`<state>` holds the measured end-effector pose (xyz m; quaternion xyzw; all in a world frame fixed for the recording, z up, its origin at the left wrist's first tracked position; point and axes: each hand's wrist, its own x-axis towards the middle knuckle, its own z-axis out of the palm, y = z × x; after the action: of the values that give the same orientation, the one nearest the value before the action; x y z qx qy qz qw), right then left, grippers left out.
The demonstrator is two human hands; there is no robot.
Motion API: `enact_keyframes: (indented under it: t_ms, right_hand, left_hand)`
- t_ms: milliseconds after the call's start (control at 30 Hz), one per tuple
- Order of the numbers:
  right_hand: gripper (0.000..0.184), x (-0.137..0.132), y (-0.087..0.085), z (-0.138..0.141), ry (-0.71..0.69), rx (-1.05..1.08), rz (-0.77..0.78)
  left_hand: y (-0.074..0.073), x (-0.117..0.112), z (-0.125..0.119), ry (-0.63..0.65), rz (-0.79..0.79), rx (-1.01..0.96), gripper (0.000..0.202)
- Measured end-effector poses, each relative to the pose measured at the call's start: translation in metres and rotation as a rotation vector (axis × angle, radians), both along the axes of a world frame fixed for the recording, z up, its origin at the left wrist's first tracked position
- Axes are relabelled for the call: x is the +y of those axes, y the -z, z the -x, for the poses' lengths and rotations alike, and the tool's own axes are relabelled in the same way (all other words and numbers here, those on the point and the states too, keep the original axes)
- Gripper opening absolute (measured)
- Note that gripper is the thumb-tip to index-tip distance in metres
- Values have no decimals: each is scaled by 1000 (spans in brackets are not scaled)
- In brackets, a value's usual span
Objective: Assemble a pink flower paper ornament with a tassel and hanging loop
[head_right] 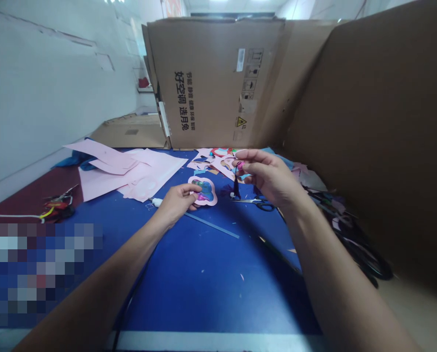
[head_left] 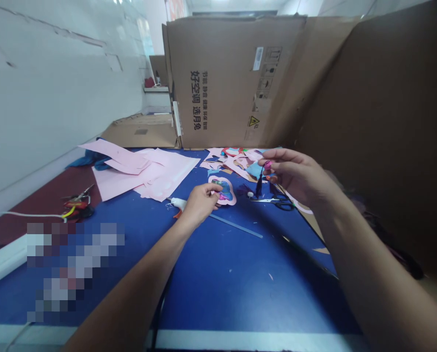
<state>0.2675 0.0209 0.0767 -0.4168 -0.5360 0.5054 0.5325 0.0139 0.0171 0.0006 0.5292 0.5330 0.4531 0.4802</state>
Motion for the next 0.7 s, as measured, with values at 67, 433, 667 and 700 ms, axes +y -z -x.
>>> enact_keyframes:
  t_ms: [67, 433, 667, 700]
  right_hand:
    - [31, 0, 1, 1, -6, -1, 0]
    - [34, 5, 22, 2, -16, 29, 28]
    - [34, 6, 26, -3, -7, -12, 2]
    - [34, 5, 27, -3, -6, -15, -2]
  left_hand:
    - [2, 0, 1, 16, -4, 18, 26]
    - [7, 3, 6, 19, -68, 151, 32]
    - [5, 0, 7, 3, -171, 216, 28]
    - [4, 0, 9, -4, -229, 272, 28]
